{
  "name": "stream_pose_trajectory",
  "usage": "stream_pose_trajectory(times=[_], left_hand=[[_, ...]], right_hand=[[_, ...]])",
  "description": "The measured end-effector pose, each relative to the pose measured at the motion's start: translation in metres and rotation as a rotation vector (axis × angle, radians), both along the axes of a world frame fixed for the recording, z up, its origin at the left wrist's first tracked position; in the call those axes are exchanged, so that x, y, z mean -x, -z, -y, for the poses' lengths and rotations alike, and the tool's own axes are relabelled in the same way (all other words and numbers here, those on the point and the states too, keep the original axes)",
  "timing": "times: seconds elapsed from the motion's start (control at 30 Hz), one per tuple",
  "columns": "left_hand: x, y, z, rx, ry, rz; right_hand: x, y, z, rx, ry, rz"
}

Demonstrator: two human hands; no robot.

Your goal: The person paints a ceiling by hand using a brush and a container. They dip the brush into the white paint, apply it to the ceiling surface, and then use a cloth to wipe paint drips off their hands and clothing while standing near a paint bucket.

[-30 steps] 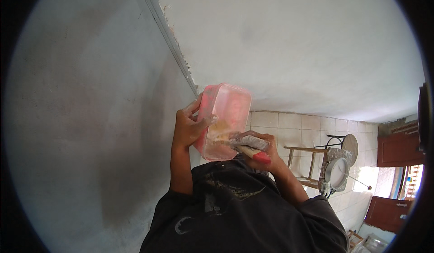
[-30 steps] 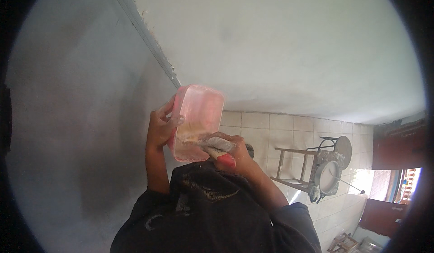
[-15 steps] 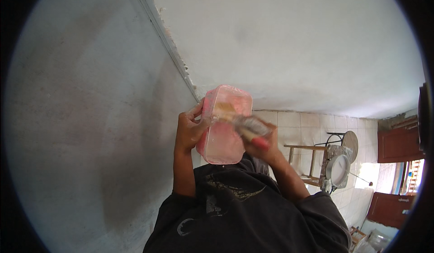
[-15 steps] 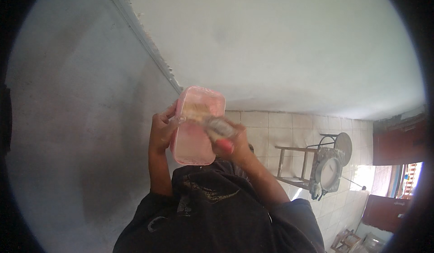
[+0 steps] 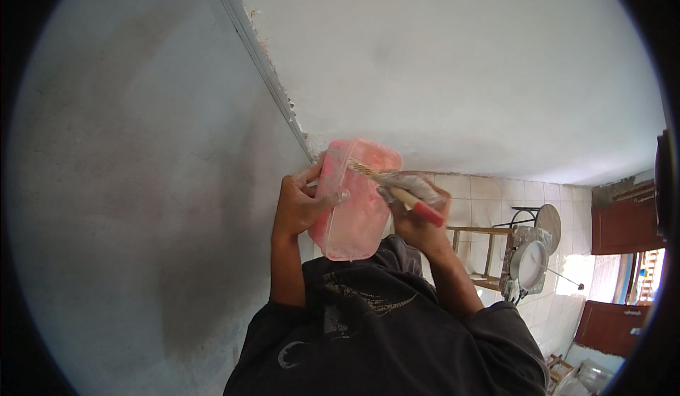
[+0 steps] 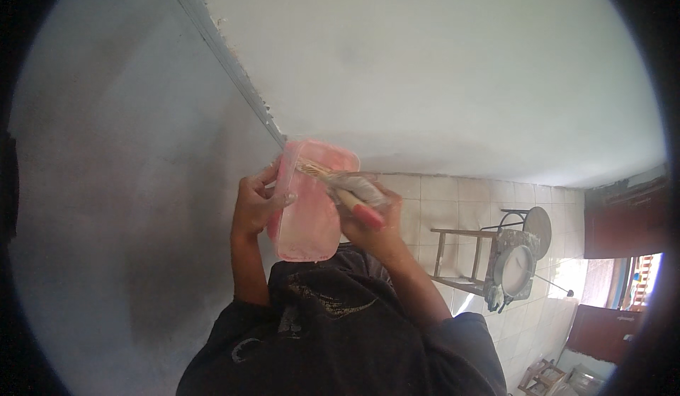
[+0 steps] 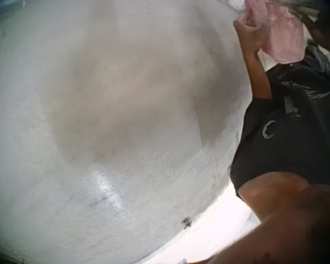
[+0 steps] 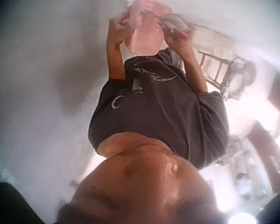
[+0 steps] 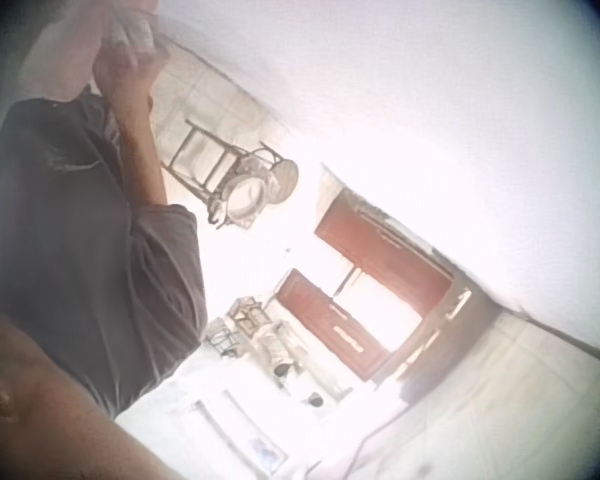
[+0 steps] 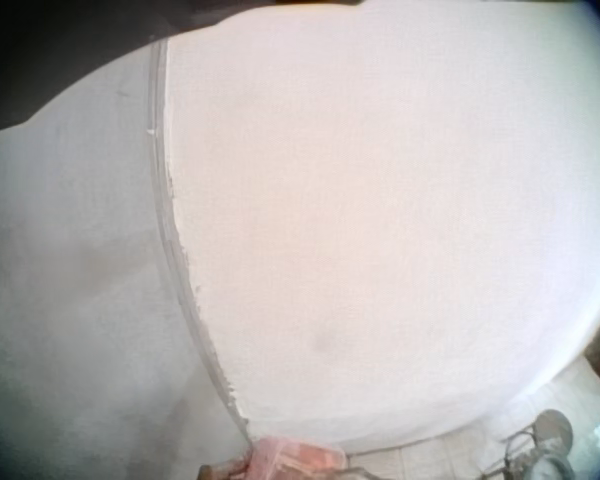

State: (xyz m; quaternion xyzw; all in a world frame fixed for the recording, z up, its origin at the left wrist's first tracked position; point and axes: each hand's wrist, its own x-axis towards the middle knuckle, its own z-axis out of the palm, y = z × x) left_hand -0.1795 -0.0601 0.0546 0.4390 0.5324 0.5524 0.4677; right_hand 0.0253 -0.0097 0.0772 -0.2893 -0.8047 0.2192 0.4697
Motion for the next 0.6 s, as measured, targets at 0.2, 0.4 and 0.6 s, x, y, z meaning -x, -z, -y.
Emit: stream_pose_trajectory(times=[0.2,0.4,0.6], left_hand=[[0.002,0.016,0.004,0.018,-0.145,0.139],[0.013,0.044,0.009,-0.048,-0.126,0.232],[0.012,0.05,0.01,-0.083,-0.176,0.64]], right_hand=[[-0.004,0.014,0.021,0.184,-0.216,0.05],[-0.036,0.003,0.013,0.708,0.034,-0.2],[-0.054,0.016,-0.015,1.321,-0.165,-1.038]])
